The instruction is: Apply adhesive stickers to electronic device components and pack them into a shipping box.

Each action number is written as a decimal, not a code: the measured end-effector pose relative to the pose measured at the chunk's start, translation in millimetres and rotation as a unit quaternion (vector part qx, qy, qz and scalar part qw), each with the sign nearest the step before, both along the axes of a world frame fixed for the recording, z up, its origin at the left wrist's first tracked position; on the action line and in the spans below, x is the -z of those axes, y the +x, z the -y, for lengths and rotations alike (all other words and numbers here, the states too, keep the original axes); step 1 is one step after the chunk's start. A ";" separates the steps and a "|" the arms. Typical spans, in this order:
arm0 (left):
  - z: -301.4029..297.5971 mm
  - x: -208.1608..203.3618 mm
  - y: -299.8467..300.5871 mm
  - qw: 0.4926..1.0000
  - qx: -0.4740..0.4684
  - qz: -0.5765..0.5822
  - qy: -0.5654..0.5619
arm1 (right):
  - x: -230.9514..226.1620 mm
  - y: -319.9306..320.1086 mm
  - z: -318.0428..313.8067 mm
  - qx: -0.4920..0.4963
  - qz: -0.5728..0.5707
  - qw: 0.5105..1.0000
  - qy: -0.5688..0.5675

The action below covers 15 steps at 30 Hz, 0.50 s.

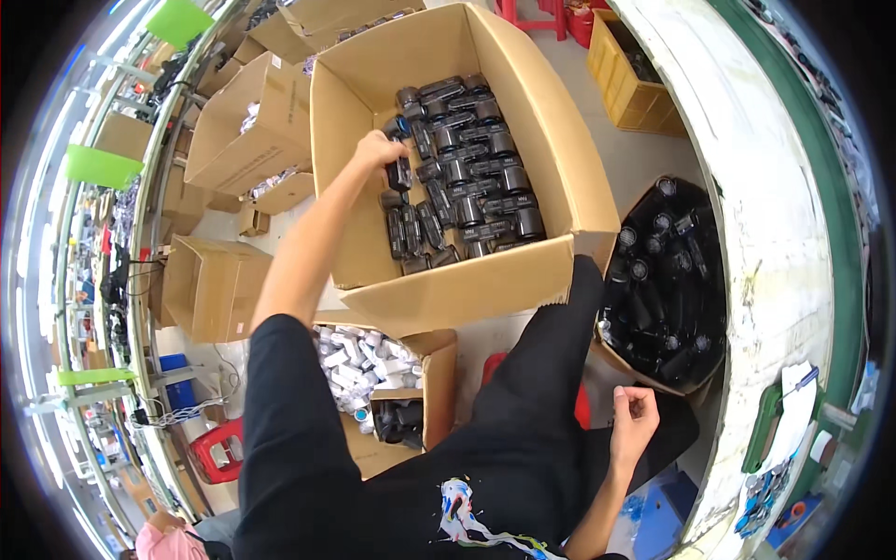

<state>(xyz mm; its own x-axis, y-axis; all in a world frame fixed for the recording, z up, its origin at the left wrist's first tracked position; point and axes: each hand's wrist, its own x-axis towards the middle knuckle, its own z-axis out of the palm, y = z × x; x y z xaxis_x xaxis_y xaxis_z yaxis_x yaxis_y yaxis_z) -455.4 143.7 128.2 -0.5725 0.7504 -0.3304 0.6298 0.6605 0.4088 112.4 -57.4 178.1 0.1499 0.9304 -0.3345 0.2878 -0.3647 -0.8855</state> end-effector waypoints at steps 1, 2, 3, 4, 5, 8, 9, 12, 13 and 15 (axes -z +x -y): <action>-6.2 8.3 13.0 0.999 -0.023 0.017 -0.035 | 2.1 3.9 1.0 0.010 0.015 1.000 0.005; -5.0 18.7 11.5 0.997 -0.059 0.035 -0.039 | 4.5 7.1 2.1 0.008 0.028 0.999 0.023; -3.7 18.9 23.3 0.998 -0.051 0.003 -0.031 | 3.8 10.1 2.5 0.019 0.033 0.999 0.028; -6.0 17.7 35.1 0.992 -0.081 -0.028 -0.091 | 3.2 13.2 3.3 0.030 0.038 0.998 0.032; -2.1 19.8 38.5 0.991 -0.093 -0.041 -0.091 | 6.6 18.8 5.6 0.039 0.037 0.998 0.029; 1.4 46.1 28.4 0.987 -0.118 -0.055 -0.090 | 11.8 26.3 6.4 0.057 0.045 0.997 0.020; 3.4 42.8 42.1 0.987 -0.135 -0.014 -0.089 | 14.4 28.6 6.0 0.061 0.047 0.997 0.019; 11.0 49.8 30.5 0.991 -0.074 -0.068 -0.091 | 22.2 31.0 4.7 0.058 0.053 0.996 0.030; 10.9 53.1 27.3 0.989 -0.088 -0.046 -0.106 | 24.9 30.6 4.2 0.058 0.054 0.996 0.028; 10.0 49.2 31.9 0.989 -0.057 -0.074 -0.112 | 27.0 28.7 0.8 0.049 0.052 0.997 0.023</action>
<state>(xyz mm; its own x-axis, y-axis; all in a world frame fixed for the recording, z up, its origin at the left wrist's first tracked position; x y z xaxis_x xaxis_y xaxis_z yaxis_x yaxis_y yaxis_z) -423.5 133.7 78.9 -0.7041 0.5949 -0.3876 0.5871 0.7949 0.1535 141.1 -58.3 151.1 0.2721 0.9234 -0.2707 0.3432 -0.3559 -0.8692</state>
